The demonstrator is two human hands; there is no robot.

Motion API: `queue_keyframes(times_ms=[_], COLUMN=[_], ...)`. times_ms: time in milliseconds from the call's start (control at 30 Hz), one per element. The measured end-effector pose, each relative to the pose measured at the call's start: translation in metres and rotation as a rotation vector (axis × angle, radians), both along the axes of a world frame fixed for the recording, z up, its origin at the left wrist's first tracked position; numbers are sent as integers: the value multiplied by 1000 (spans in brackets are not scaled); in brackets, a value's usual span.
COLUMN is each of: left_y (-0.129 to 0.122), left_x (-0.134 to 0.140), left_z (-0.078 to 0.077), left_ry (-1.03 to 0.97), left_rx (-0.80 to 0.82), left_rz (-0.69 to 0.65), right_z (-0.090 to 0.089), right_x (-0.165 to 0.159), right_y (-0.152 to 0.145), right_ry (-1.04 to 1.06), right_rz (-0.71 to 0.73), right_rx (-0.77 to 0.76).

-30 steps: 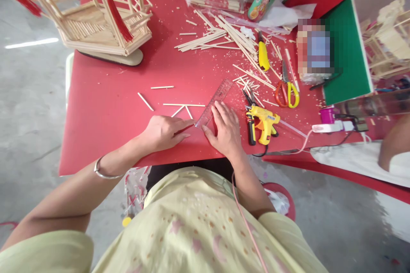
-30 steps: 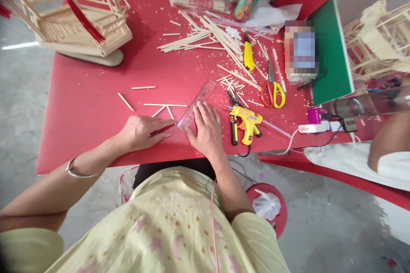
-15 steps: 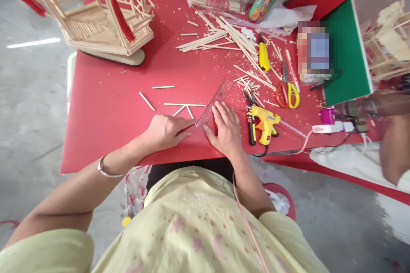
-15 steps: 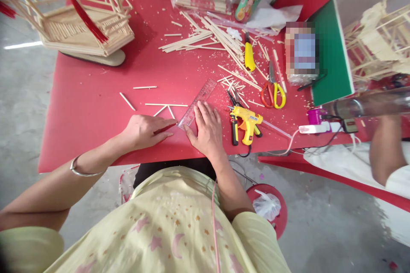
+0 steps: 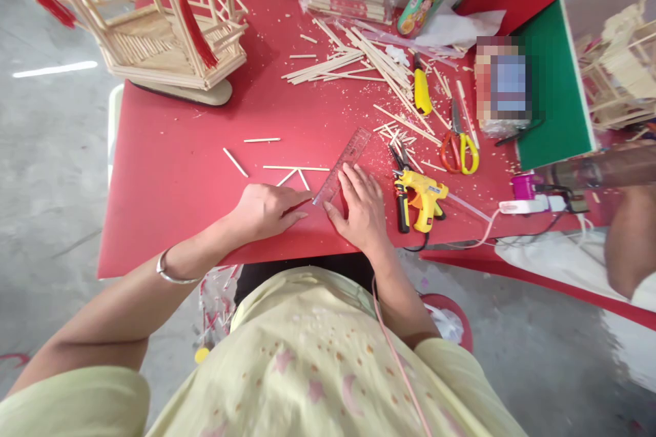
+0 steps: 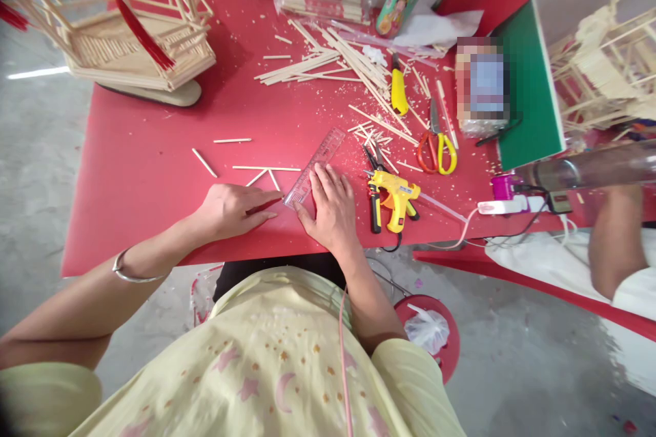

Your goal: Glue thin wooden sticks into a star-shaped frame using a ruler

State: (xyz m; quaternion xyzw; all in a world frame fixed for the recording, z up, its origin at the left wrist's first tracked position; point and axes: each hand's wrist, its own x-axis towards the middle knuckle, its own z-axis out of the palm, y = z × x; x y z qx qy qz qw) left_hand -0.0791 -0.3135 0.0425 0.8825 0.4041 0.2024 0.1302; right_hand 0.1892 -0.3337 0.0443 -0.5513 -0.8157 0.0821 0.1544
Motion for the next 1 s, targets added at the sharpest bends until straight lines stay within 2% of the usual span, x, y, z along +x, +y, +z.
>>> queue_keyframes(times_ms=[1000], left_y=[0], left_x=[0], left_z=[-3], left_ry=[-15], left_rx=[10], left_rz=[2], right_z=[2], right_x=[-2], right_y=[1], right_ry=[-17], right_rz=[14], right_rx=[3])
